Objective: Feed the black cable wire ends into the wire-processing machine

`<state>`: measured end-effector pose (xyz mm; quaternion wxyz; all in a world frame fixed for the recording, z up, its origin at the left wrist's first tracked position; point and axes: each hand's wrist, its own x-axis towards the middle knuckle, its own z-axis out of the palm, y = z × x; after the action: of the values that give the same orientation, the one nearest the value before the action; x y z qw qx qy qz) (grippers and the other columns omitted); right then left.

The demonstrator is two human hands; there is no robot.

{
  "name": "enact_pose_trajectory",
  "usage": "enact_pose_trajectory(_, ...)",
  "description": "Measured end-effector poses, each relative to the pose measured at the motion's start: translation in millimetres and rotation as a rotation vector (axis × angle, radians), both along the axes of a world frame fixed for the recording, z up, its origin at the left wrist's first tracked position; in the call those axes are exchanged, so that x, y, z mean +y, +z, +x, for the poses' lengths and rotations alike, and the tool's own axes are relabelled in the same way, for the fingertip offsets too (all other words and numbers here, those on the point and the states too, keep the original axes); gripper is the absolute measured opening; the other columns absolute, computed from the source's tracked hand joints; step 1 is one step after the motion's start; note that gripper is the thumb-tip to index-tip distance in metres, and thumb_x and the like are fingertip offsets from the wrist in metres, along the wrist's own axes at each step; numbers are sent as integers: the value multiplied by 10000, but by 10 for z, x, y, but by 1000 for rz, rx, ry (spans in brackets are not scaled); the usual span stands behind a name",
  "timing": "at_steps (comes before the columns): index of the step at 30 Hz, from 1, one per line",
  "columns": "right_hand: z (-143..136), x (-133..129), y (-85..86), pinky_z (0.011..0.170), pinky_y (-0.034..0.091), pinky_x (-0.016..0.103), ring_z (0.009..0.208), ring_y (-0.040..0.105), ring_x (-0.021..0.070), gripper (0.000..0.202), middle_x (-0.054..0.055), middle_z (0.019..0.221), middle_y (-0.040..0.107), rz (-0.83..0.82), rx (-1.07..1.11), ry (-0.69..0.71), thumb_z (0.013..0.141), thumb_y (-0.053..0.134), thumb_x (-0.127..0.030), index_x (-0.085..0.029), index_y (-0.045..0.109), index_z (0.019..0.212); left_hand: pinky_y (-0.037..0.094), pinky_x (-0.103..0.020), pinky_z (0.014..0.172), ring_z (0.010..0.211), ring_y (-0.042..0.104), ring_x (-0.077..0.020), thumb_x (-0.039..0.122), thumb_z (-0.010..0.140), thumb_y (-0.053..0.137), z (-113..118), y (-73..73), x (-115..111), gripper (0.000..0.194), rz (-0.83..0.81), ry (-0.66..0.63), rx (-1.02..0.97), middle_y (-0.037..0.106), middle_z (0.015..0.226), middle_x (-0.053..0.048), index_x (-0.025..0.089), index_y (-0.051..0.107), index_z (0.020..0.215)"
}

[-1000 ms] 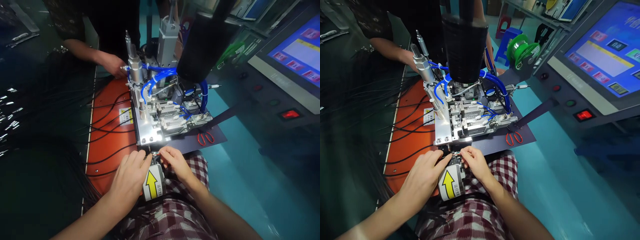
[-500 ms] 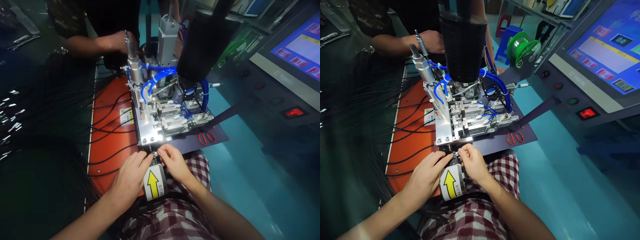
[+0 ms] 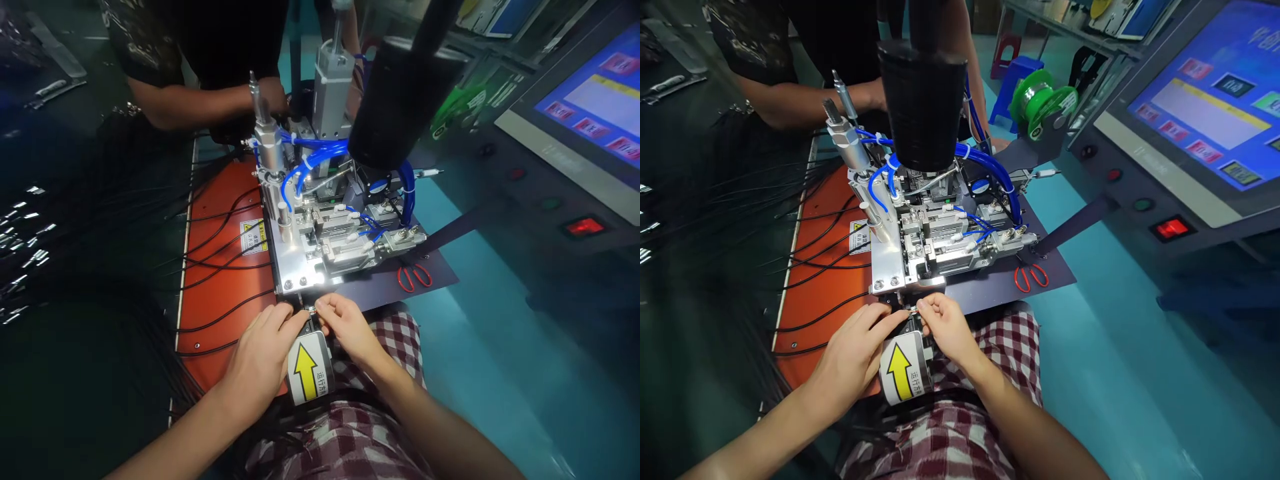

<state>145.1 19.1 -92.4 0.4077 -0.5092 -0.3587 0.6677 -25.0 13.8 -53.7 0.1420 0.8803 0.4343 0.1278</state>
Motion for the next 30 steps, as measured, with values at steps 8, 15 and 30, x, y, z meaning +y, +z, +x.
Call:
enact_pose_trajectory(8,-68,-8,-22,484,308,235,466,394,96,312,-64,525,453,21,27,-70,774,609,-459,-182,493,689,501,-374,688,805,526,-231,88,846,437,40,39,-25,352,-79,34,90,561,958,-94,158,546,1174)
enact_pose_trajectory(15,-73,-30,-43,495,300,228,478,369,86,319,-66,542,441,20,92,-44,779,608,-450,-182,473,671,497,-344,853,1010,534,-218,106,892,315,-202,23,-300,377,-42,222,-24,521,1115,-140,114,471,1235)
enact_pose_trajectory(30,17,-61,-45,546,350,250,519,464,108,351,-27,619,524,55,41,-85,815,557,-507,-160,570,764,494,-409,896,1175,463,-273,272,924,334,-401,-48,-579,473,184,329,338,472,1325,-110,204,351,1392)
